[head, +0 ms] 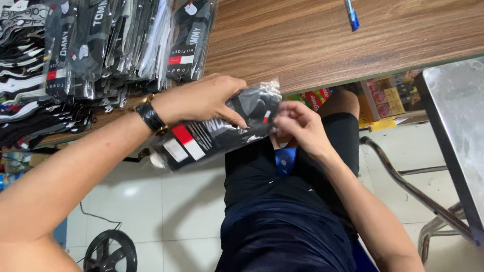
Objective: The person writes on small white paper labels with a blue pen, then uses red-handled pliers to trim the labels. They place the trimmed labels onto packaged socks and repeat the process for additional packages.
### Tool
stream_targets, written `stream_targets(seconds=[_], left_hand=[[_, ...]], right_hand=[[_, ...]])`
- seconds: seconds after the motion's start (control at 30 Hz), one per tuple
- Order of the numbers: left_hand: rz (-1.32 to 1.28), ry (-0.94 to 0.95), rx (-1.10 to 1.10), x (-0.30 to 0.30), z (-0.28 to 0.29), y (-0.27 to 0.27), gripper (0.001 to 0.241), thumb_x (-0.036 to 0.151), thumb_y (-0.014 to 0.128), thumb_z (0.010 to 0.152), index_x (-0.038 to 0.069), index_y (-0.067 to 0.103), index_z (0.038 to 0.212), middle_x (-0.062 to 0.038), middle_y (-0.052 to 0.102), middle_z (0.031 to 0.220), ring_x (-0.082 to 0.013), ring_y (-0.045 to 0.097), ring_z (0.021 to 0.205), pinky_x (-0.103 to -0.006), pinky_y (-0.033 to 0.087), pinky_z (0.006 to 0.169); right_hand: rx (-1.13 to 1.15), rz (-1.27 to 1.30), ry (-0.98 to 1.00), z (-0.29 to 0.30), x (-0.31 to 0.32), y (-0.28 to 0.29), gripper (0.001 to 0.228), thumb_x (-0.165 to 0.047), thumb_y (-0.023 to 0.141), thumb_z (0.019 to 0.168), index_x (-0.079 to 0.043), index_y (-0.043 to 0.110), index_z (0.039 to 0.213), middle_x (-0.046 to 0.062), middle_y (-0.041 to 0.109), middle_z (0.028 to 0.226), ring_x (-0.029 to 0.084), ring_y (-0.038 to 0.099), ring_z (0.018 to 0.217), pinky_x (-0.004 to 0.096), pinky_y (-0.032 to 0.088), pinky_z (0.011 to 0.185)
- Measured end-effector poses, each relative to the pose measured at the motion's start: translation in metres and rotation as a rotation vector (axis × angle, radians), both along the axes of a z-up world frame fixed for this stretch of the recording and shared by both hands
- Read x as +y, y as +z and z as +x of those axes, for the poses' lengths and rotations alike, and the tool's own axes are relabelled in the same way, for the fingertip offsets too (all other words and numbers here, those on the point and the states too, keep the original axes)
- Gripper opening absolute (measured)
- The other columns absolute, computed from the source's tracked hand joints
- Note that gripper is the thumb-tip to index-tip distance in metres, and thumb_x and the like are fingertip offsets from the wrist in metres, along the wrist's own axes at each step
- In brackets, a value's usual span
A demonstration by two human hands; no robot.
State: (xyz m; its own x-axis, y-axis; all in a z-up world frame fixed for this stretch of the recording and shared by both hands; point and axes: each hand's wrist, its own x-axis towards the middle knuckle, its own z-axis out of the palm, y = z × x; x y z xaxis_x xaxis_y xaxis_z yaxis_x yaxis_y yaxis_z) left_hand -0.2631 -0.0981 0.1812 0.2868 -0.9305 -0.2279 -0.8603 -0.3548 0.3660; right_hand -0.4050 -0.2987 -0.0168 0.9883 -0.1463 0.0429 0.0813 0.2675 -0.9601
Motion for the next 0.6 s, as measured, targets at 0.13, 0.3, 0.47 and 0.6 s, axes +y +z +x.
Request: stream_targets(seconds=[0.13, 0.3, 0.47, 0.6], left_hand=[[0.088, -0.089, -0.12, -0.028, 0.033, 0.018, 0.064, 0.049, 0.086, 0.068, -0.001, 0.066, 0.101, -0.018, 0.071, 0.093, -0.0334, 0.07, 0.09, -0.0426, 0.055, 0.076], [-0.392, -0.241, -0.808, -0.067, 0.088, 0.021, 0.061, 0.038, 0.089, 0.069, -0.002, 0.065, 0.107, -0.018, 0.065, 0.111, -0.0373, 0.064, 0.108, -0.0466, 0.052, 0.089], [-0.425, -0.096, -0.769, -0.074, 0.106, -0.048, 0.031, 0.031, 0.07, 0.099, 0.003, 0.064, 0.111, -0.014, 0.064, 0.111, -0.0335, 0.063, 0.107, -0.0516, 0.047, 0.092], [-0.424, 0.018, -0.522, -0.057, 0.112, -0.101, 0.046, 0.039, 0.05, 0.109, -0.001, 0.061, 0.128, -0.02, 0.059, 0.129, -0.0369, 0.058, 0.115, -0.0508, 0.045, 0.096]], right_hand=[[-0.102, 0.067, -0.134, 0.005, 0.008, 0.017, 0.029, -0.009, 0.069, 0.104, 0.007, 0.061, 0.127, 0.012, 0.07, 0.095, 0.015, 0.069, 0.075, 0.028, 0.057, 0.066], [-0.008, 0.152, -0.036, 0.016, 0.027, 0.04, 0.045, -0.014, 0.062, 0.095, -0.002, 0.05, 0.137, 0.006, 0.075, 0.103, 0.014, 0.076, 0.079, 0.026, 0.063, 0.066], [0.106, -0.13, 0.023, -0.001, 0.019, 0.049, 0.038, -0.013, 0.07, 0.094, -0.001, 0.063, 0.13, 0.008, 0.075, 0.098, 0.015, 0.072, 0.078, 0.028, 0.059, 0.066], [0.079, -0.34, -0.087, -0.009, -0.017, 0.063, 0.026, -0.015, 0.068, 0.095, -0.003, 0.071, 0.118, 0.005, 0.078, 0.094, 0.013, 0.074, 0.079, 0.025, 0.059, 0.068]])
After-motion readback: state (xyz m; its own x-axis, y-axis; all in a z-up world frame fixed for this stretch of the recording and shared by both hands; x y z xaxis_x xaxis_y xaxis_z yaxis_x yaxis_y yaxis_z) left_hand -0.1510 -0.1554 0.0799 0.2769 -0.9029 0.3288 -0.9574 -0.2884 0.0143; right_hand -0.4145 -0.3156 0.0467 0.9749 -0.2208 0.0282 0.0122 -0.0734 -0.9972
